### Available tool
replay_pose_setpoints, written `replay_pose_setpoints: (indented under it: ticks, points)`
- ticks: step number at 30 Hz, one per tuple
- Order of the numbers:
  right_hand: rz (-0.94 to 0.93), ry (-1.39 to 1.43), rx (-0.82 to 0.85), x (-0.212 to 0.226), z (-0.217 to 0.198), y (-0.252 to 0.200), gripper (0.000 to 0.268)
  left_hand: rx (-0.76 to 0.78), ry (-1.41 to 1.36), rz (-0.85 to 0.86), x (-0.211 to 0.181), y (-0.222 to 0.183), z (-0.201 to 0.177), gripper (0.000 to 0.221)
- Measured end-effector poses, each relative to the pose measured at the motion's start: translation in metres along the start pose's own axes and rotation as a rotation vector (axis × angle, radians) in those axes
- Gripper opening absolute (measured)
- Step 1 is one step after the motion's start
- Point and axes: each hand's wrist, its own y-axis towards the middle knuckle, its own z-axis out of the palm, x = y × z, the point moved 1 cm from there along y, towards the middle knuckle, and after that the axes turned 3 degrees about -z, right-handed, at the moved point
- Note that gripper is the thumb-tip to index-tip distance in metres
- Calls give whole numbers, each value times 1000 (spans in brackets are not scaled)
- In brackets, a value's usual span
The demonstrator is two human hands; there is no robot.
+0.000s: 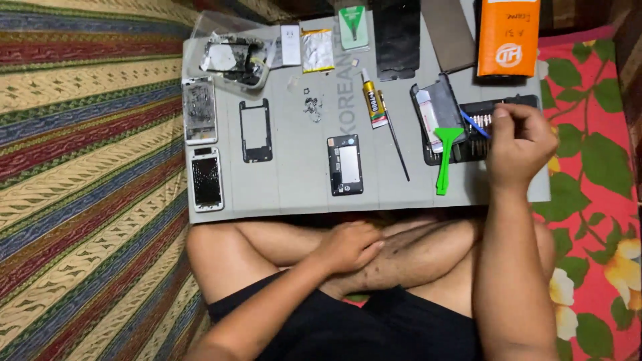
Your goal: A person sits on the floor and works on a board to inspect and assemble various internal components of a smartphone.
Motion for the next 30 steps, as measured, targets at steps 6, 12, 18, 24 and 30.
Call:
replay_pose_setpoints:
  ticks: [6, 12, 18, 24, 30]
  points:
    - [418, 434, -392, -14, -6, 17, 8, 194, -103, -554, 80, 43, 134, 38]
    - [608, 477, -403, -42, -6, 11, 7, 162, -80, -593, 85, 57, 119, 37]
    - [555, 433, -335, -15, 5, 17, 8, 137, -36, -630, 96, 58, 84, 37]
    - [463, 348, -250, -21, 15, 8, 9, 183, -40, -662, 82, 40, 80, 37]
    - [470, 345, -173, -26, 14, 4, 6, 219, -36, -704, 65, 24, 72, 37]
